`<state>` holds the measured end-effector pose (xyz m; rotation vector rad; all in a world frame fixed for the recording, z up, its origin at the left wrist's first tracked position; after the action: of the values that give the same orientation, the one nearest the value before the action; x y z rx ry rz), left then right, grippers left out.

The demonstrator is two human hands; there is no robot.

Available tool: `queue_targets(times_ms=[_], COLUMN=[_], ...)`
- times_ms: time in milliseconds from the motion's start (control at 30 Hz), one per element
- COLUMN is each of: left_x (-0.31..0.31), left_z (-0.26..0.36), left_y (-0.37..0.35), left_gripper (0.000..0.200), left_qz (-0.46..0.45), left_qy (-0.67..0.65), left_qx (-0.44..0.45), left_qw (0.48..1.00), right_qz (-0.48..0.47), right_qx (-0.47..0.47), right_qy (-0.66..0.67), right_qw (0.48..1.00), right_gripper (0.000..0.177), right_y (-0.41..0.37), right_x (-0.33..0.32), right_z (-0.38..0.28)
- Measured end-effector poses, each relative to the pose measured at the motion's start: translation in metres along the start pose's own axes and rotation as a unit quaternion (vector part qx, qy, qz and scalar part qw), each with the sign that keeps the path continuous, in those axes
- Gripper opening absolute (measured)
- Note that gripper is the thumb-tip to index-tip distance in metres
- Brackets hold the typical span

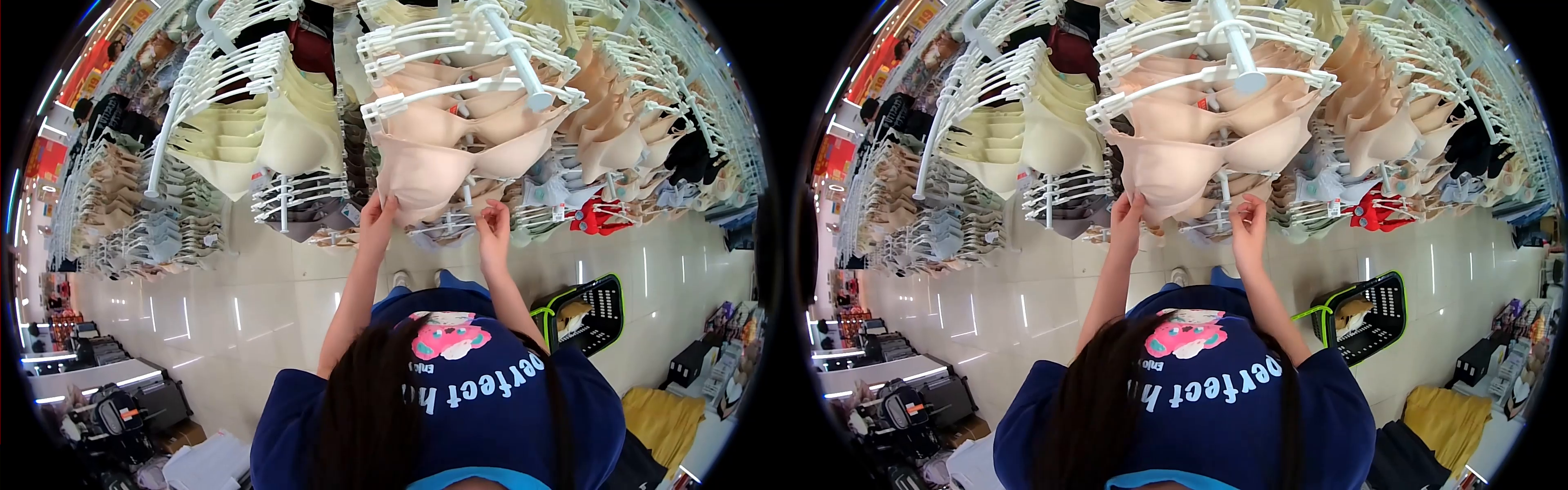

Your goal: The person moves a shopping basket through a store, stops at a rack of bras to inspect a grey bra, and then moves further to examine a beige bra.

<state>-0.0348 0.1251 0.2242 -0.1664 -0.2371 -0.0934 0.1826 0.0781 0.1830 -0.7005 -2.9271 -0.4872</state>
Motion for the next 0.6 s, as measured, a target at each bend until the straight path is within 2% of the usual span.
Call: queue_targets(times_ms=[67, 167, 300, 400, 500, 600], left_x=[0.005, 0.001, 0.005, 0.011, 0.016, 0.021], left_z=[0.001, -0.003, 0.002, 0.004, -0.001, -0.001], left_y=[-0.006, -0.004, -0.002, 0.001, 0.002, 0.004], left_gripper=[0.026, 0.027, 0.03, 0.029, 0.028, 0.027], left_qz=[-0.008, 0.0, -0.039, -0.047, -0.044, -0.043], left_qy=[-0.105, -0.126, -0.128, -0.133, -0.14, -0.153], left_qx=[-0.049, -0.076, -0.069, -0.071, -0.08, -0.096], left_qw=[0.993, 0.989, 0.989, 0.988, 0.986, 0.983], right_qz=[-0.019, -0.022, -0.013, -0.012, -0.004, -0.005], right_qx=[0.033, 0.13, 0.219, 0.278, 0.286, 0.308], right_qy=[0.047, 0.176, 0.351, 0.503, 0.513, 0.566], right_qw=[0.998, 0.975, 0.91, 0.818, 0.809, 0.765], right_gripper=[0.034, 0.031, 0.029, 0.027, 0.025, 0.025], right_y=[-0.002, -0.005, -0.009, -0.009, -0.009, -0.01], right_x=[0.008, 0.024, 0.042, 0.05, 0.045, 0.046], right_z=[0.004, 0.002, 0.0, -0.008, 0.003, 0.002])
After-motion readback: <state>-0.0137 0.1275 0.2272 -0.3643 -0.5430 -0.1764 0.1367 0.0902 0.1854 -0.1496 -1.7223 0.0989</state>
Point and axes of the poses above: each hand's wrist, its own y-axis towards the middle knuckle, its own x-axis out of the palm, z = x × y, the point moved 6 cm from there along y, towards the middle knuckle, and after that the axes turned 14 degrees about -x, right-handed, at the moved point
